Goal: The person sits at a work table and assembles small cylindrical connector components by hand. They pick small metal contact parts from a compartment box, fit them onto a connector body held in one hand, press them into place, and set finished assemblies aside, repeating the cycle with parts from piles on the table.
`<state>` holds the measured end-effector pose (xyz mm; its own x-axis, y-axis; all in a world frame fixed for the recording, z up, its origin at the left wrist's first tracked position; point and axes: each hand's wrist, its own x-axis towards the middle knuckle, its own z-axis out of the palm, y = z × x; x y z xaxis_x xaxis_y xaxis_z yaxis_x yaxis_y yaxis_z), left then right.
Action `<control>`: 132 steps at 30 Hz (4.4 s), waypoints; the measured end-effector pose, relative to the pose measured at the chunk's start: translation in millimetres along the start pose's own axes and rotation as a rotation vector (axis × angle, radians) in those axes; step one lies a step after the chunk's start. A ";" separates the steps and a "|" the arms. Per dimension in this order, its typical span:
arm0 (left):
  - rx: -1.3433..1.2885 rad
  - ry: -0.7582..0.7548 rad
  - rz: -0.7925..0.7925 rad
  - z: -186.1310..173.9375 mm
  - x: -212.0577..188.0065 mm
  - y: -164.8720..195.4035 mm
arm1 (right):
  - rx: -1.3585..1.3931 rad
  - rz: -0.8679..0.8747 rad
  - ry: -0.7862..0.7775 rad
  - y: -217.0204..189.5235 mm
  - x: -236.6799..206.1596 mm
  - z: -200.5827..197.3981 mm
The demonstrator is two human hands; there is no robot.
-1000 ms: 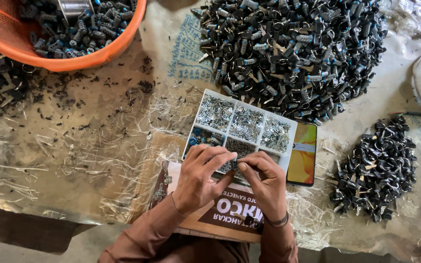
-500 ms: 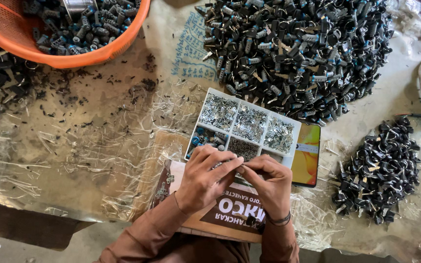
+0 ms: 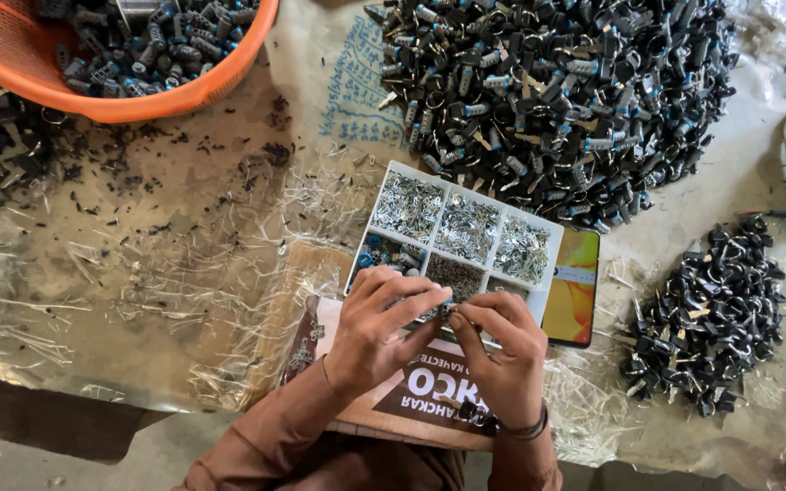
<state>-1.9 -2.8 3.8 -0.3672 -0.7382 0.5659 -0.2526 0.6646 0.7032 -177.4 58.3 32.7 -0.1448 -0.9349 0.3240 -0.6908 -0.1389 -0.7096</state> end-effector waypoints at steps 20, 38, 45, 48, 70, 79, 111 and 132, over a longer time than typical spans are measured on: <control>0.005 -0.067 0.046 -4.3 -0.8 -0.1 | 0.038 0.064 -0.156 -7.6 10.9 -16.3; 0.038 -0.092 0.158 -5.3 -2.8 -4.7 | 0.086 0.077 -0.276 6.7 11.9 -20.1; -0.042 0.027 -0.001 0.9 -3.2 -3.3 | 0.131 0.284 -0.172 33.8 27.0 -2.8; -0.028 0.010 -0.024 -0.9 -2.9 -2.6 | -0.368 0.017 -0.120 20.4 24.0 25.7; -0.010 0.006 -0.021 -3.2 -2.0 -1.0 | 0.280 0.156 -0.123 10.2 2.5 -3.5; 0.022 0.015 0.026 -0.7 -4.1 -2.6 | 0.259 0.164 -0.066 5.9 2.7 -1.6; -0.046 0.042 0.002 1.7 -6.9 -3.8 | 0.356 0.138 -0.046 17.9 -12.5 -2.3; -0.002 0.012 0.083 8.3 -12.2 -8.1 | 0.790 0.275 -0.003 46.7 -15.1 12.4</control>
<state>-2.8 1.8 -12.4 -0.3759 -0.6822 0.6271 -0.2204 0.7232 0.6546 -198.7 61.9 -13.2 -0.2325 -0.9697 0.0742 0.0690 -0.0926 -0.9933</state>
